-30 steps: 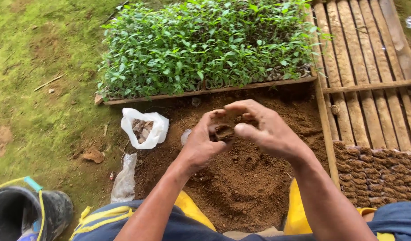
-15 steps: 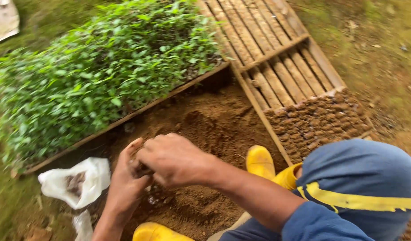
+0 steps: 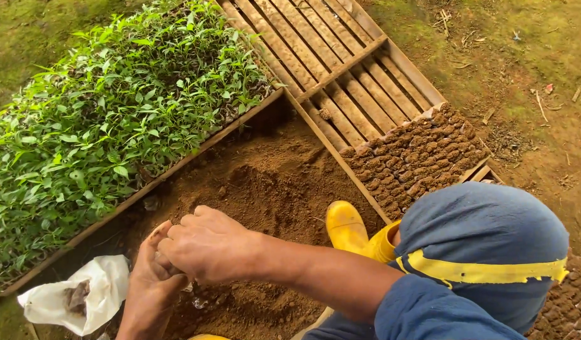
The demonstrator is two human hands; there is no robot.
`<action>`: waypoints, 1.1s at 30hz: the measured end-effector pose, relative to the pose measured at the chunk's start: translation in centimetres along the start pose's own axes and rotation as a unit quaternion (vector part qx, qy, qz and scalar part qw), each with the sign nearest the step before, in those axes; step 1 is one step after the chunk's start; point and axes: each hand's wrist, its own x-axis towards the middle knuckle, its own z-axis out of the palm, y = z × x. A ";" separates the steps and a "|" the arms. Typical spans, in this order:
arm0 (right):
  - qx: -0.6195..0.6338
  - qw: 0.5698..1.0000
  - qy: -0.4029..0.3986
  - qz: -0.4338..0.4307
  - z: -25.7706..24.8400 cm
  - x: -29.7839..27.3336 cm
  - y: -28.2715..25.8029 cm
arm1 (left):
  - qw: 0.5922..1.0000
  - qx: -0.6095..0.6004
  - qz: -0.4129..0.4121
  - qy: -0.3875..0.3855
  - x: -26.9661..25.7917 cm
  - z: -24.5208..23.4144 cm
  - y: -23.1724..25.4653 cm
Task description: Stapling small plastic bags to create tubes and filling them with soil for planting seedlings.
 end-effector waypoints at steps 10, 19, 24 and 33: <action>-0.066 0.997 0.032 0.020 -4.6 0.2 6.7 | 0.976 0.107 -0.122 0.143 -2.2 6.4 6.9; -0.067 0.934 -0.039 0.348 -5.7 -9.3 27.2 | 0.936 0.225 -0.215 0.163 -5.1 5.7 5.9; -0.098 0.902 -0.070 0.414 1.7 -16.2 37.5 | 0.920 0.197 -0.257 0.221 -5.5 4.8 3.4; -0.127 0.913 -0.092 0.378 7.4 -18.0 40.1 | 0.899 0.194 -0.308 0.244 -5.6 5.5 2.1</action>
